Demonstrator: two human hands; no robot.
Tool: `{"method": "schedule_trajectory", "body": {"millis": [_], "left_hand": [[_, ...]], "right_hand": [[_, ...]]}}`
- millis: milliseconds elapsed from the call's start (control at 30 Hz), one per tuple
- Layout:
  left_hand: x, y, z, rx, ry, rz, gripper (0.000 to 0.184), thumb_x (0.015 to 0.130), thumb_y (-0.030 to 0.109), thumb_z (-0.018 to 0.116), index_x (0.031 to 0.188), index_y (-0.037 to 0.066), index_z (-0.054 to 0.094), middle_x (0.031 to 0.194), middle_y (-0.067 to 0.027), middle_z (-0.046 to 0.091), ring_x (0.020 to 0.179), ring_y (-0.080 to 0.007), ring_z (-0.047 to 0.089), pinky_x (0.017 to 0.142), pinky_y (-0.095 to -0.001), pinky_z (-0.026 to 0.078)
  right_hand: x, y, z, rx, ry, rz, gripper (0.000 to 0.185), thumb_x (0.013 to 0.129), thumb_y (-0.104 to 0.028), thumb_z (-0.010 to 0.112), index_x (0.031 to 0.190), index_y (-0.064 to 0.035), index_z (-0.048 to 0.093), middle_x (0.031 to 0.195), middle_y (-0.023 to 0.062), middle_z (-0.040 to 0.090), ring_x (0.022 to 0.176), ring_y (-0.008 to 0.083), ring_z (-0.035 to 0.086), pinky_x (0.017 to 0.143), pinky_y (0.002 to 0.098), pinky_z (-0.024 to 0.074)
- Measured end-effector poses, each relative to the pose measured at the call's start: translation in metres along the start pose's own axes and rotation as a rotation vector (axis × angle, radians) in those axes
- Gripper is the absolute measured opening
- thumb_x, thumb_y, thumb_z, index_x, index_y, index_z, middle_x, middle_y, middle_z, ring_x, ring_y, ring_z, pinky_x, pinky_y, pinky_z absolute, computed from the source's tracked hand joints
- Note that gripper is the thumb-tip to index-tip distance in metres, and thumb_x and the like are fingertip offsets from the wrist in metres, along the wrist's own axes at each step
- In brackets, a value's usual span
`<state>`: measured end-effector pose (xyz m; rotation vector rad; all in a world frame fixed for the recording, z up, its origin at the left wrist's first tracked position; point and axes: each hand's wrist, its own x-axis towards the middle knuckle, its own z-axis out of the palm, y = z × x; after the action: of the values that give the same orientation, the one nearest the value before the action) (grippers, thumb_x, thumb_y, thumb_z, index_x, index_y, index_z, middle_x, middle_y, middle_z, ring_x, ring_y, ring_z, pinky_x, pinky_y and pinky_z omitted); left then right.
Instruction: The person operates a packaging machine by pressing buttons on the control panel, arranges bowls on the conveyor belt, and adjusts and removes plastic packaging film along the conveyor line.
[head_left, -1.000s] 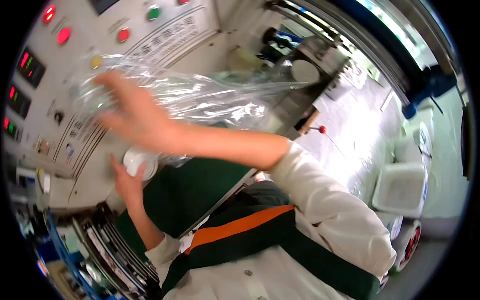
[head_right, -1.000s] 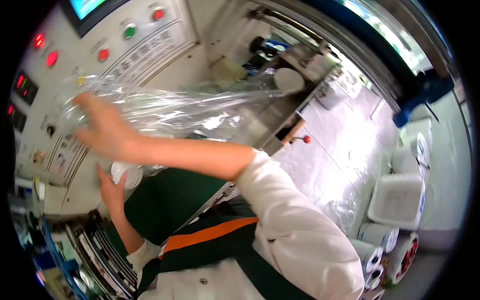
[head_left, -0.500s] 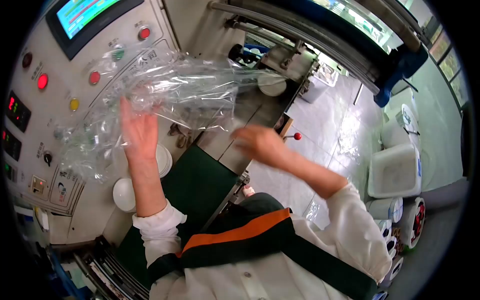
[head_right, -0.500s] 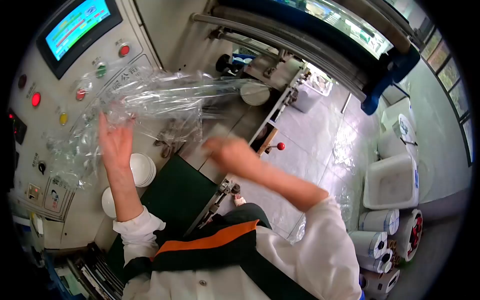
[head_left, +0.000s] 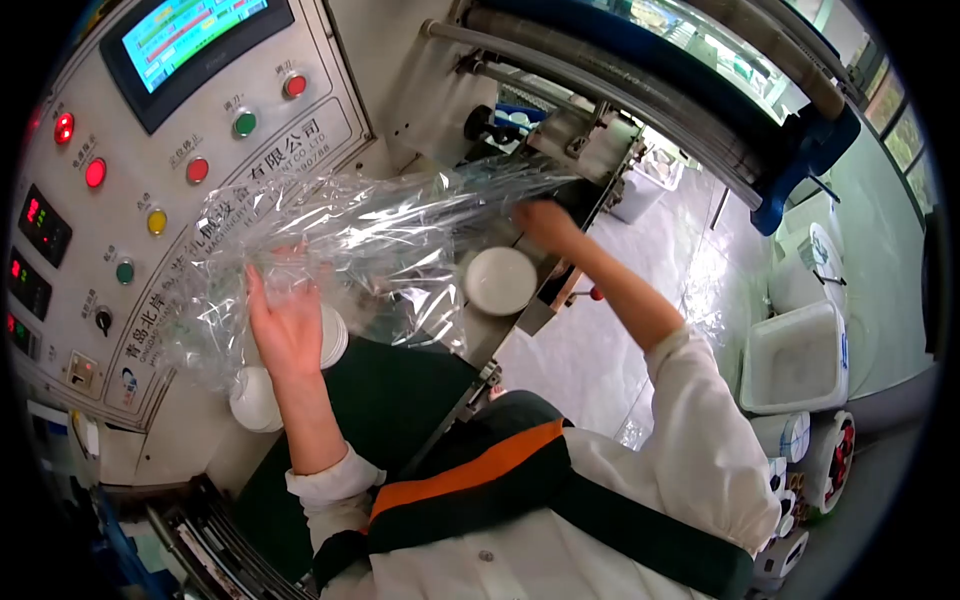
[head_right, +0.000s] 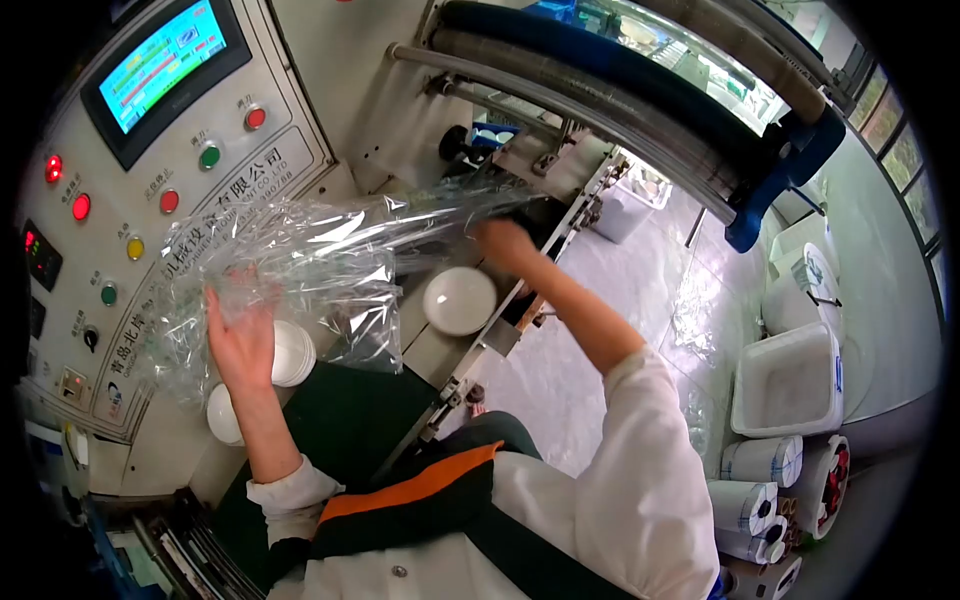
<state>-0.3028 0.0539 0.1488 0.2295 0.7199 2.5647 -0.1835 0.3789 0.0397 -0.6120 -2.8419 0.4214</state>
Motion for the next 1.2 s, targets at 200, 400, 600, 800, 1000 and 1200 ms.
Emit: {"method": "schedule_trajectory", "body": {"millis": [200,400,600,800,1000,1200], "left_hand": [[-0.006,0.003,-0.008,-0.059,-0.115,-0.066,0.032,0.081,0.027,0.04,0.105,0.005,0.039,0.101,-0.0101,0.044,0.099,-0.0227,0.038,0.083,-0.0444,0.031],[-0.009,0.005,0.003,0.071,-0.128,0.026,0.032,0.082,0.028,0.038,0.102,0.003,0.041,0.094,-0.0087,0.048,0.093,-0.0212,0.043,0.08,-0.043,0.034],[0.008,0.023,-0.038,0.319,-0.022,-0.065,0.036,0.082,0.031,0.037,0.106,0.004,0.038,0.097,-0.0088,0.048,0.088,-0.02,0.047,0.07,-0.0377,0.042],[0.021,0.026,-0.069,0.28,0.034,-0.125,0.033,0.082,0.024,0.04,0.108,0.003,0.037,0.099,-0.0118,0.048,0.09,-0.0229,0.046,0.077,-0.0381,0.039],[0.005,0.024,-0.058,0.174,-0.041,-0.076,0.031,0.082,0.02,0.04,0.107,0.003,0.037,0.105,-0.0107,0.044,0.094,-0.0219,0.044,0.082,-0.0372,0.035],[-0.043,0.006,-0.013,0.387,-0.181,-0.154,0.048,0.083,0.019,0.034,0.12,-0.005,0.016,0.126,-0.0143,0.019,0.116,-0.0183,0.019,0.096,-0.0272,0.017]], "right_hand": [[0.067,0.103,0.04,-0.892,0.602,0.007,0.026,0.072,-0.02,0.042,0.093,-0.0072,0.052,0.101,0.013,0.049,0.089,0.0285,0.049,0.072,0.0381,0.0399],[0.075,0.117,0.039,-0.797,0.632,-0.042,0.023,0.071,-0.017,0.043,0.091,-0.0079,0.051,0.101,0.0116,0.049,0.09,0.0274,0.048,0.072,0.0387,0.0398],[-0.01,-0.02,-0.018,-0.231,-0.155,-0.06,0.02,0.065,-0.021,0.054,0.079,-0.0064,0.054,0.077,0.0131,0.055,0.075,0.0285,0.053,0.063,0.0379,0.0409],[-0.111,-0.129,-0.036,0.146,-0.037,-0.91,0.023,0.06,-0.006,0.055,0.083,-0.0057,0.052,0.064,0.0059,0.049,0.057,0.0194,0.051,0.049,0.0283,0.0415],[-0.113,-0.154,-0.013,0.117,-0.067,-0.942,0.029,0.063,-0.02,0.058,0.085,-0.0033,0.05,0.077,0.0087,0.049,0.076,0.0218,0.048,0.061,0.0306,0.0414],[-0.072,-0.094,0.078,-0.039,-0.44,-0.626,0.042,0.067,-0.023,0.06,0.094,0.0047,0.045,0.088,0.0154,0.05,0.078,0.0276,0.049,0.073,0.0324,0.0397]]}}
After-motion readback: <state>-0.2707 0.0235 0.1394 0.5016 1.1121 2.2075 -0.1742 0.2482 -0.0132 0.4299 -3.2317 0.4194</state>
